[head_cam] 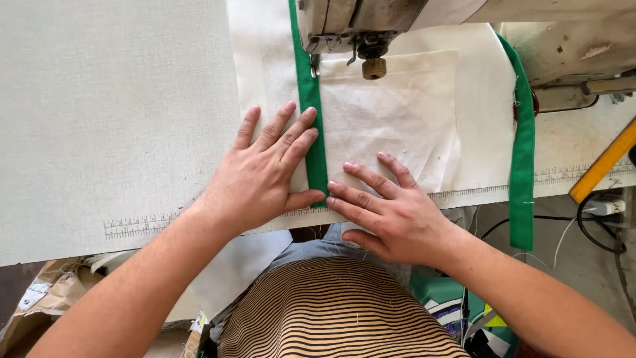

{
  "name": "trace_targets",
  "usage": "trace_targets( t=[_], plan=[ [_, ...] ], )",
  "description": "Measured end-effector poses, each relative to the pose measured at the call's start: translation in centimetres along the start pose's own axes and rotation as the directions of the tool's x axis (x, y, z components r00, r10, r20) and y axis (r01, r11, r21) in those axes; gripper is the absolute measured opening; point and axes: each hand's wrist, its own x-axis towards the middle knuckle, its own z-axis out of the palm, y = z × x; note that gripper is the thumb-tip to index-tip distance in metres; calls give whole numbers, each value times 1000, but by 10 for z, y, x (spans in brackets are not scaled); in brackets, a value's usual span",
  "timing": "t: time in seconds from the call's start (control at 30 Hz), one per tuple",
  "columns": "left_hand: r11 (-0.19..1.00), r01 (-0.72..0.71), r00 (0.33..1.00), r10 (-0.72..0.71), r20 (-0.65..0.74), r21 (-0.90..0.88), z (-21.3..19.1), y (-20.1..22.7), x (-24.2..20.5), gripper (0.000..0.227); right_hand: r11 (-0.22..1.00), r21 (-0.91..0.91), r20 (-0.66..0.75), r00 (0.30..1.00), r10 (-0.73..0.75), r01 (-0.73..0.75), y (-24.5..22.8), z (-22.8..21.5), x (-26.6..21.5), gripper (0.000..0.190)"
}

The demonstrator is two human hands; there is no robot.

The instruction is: Sewing green straps onto a white fabric tote bag using an industrial sewing machine and trimming threads with scissors.

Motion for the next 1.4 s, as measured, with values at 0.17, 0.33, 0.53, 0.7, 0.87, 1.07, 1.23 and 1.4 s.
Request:
trace_targets(
  t=[0.17,0.33,0.53,0.7,0.87,1.07,1.23,1.4],
  plan=[
    [1000,3,1000,-3,15,-12,1,-13,10,93,1000,-5,34,999,6,-5,11,-3,10,52],
    [1000,13,998,-12,55,-20,1,-29,24,94,1000,-11,19,1000,11,-11,26,-1,20,53],
    [999,17,998,-15,68,-27,2,-48,39,95,1000,-9,24,1000,16,-16,45,-2,32,54],
    [999,23,997,-20,69,-44,1,-62,53,93,1000,-17,48,999,22,-22,60,-3,41,54],
    [999,17,998,-15,61,-32,2,-75,63,94,999,-23,47,998,30,-29,73,-3,49,54],
    [999,26,998,-24,60,-29,2,-86,76,94,998,-59,19,1000,23,-22,89,-1,57,53],
    [1000,11,999,-11,36,-17,0,-96,86,89,997,-67,-26,999,24,-26,101,4,64,49],
    [1000,2,993,0,116,-15,-4,-108,99,88,994,-109,-72,997,13,-21,112,3,73,50]
  ],
)
